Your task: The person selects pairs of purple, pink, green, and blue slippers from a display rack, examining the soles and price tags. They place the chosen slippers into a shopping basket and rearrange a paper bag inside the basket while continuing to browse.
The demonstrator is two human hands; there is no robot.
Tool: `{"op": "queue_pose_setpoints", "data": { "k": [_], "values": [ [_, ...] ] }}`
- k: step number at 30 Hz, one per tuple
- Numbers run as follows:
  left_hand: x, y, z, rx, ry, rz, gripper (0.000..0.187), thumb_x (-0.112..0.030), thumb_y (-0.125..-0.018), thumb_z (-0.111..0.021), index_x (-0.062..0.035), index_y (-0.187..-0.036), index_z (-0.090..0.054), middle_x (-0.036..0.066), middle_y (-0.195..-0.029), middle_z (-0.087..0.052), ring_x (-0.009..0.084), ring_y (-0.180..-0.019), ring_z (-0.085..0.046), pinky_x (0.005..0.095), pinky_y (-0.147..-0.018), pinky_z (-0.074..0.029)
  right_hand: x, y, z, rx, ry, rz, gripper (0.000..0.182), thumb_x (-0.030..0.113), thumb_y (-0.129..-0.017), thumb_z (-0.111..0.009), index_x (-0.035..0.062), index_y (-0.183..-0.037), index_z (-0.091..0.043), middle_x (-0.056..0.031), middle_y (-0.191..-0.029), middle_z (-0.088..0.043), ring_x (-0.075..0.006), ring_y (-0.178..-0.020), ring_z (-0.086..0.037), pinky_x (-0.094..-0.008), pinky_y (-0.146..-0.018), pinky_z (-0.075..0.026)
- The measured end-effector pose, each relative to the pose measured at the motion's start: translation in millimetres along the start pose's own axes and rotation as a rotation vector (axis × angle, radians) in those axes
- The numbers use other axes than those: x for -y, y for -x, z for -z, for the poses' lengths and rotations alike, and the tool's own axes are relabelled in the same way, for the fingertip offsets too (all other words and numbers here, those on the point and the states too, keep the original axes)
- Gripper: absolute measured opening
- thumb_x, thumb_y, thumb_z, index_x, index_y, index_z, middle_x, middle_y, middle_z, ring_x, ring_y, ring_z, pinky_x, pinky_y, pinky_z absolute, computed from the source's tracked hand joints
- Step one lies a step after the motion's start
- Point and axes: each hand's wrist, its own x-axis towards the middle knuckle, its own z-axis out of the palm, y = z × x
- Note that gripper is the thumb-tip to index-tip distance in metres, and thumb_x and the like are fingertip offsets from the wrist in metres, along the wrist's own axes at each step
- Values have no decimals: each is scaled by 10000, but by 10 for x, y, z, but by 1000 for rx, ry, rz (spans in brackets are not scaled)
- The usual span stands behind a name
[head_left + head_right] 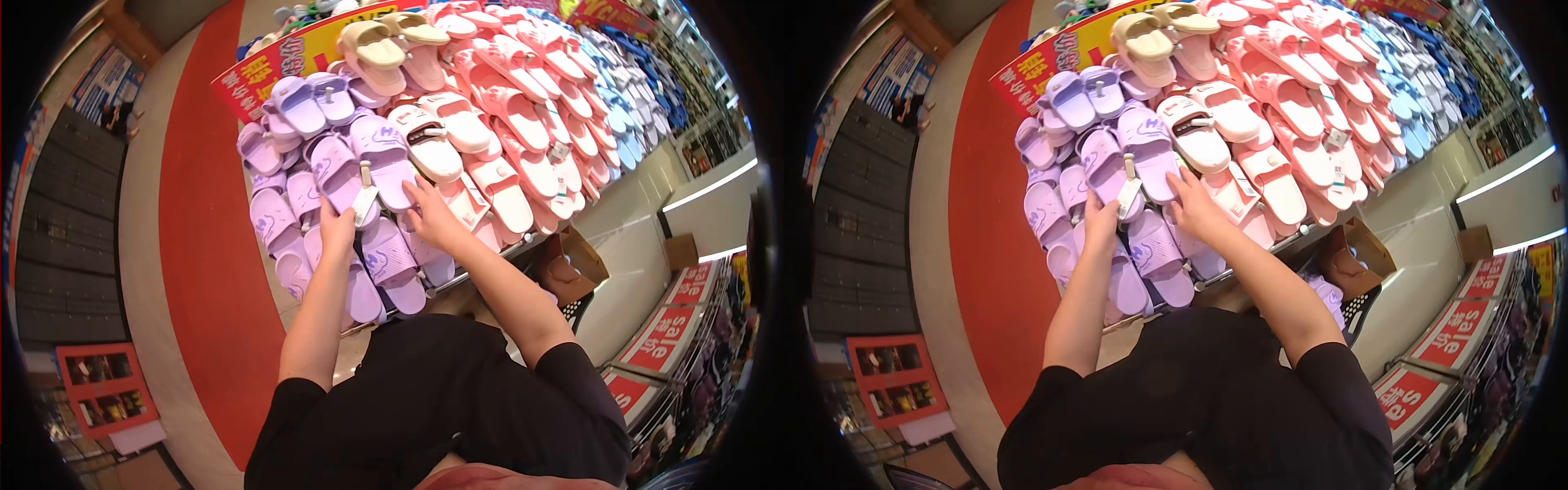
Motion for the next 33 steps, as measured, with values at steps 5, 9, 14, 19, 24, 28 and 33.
{"op": "queue_pose_setpoints", "data": {
  "k": [5,9,14,19,24,28,33],
  "values": [
    [33,715,-186,-218,-688,-328,704,-20,-835,-597,64,-1459,-282,246,-1422,-375,368,-1315,-399,410,-1108,-317,1,556,115,-264,-8,75,563,-33,-768,-547,38,-1326,-519,-299,-1381,-426,-450,-1272,-446,-489,-1089,-358],
    [143,1314,-379,62,-748,-502,619,-31,-840,-618,65,-1398,-367,250,-1381,-390,377,-1282,-395,430,-1096,-309,-27,1302,469,-282,-72,239,369,-62,-743,-570,27,-1093,-646,-157,-1165,-554,-288,-954,-601,-347,-832,-515],
    [301,1494,-469,583,-624,-241,279,37,-874,-588,40,-1151,-623,109,-937,-666,200,-843,-647,309,-809,-512,-418,2257,822,-63,-164,-240,230,142,-844,-573,68,-1023,-697,-135,-947,-690,-312,-903,-662,-394,-794,-535],
    [215,1322,-841,921,-768,-119,293,6,-903,-589,21,-1194,-616,102,-990,-672,162,-855,-638,290,-778,-512,-1197,3045,1076,17,-22,-739,329,206,-854,-544,49,-1112,-673,-190,-1100,-677,-358,-1043,-635,-434,-910,-505],
    [224,1417,-1522,868,-621,151,300,6,-932,-570,9,-1232,-588,86,-1029,-662,119,-857,-621,250,-763,-511,-2436,4068,1153,-36,-168,-1261,523,235,-817,-592,1,-1284,-570,-238,-1140,-663,-350,-1007,-666,-407,-887,-526],
    [395,1756,-1907,932,-601,260,294,-6,-946,-579,15,-1239,-577,75,-1036,-653,111,-899,-619,239,-800,-511,-3011,4804,1040,-177,-567,-1670,686,264,-824,-633,91,-1452,-415,-190,-1120,-637,-246,-821,-646,-387,-656,-541],
    [529,2093,-2073,859,-763,406,285,-26,-955,-585,10,-1237,-582,65,-1036,-659,109,-925,-623,242,-810,-512,-3649,5251,551,-523,-481,-1623,822,190,-815,-649,182,-1541,-264,-160,-1189,-590,-225,-842,-608,-372,-612,-499]
  ]
}}
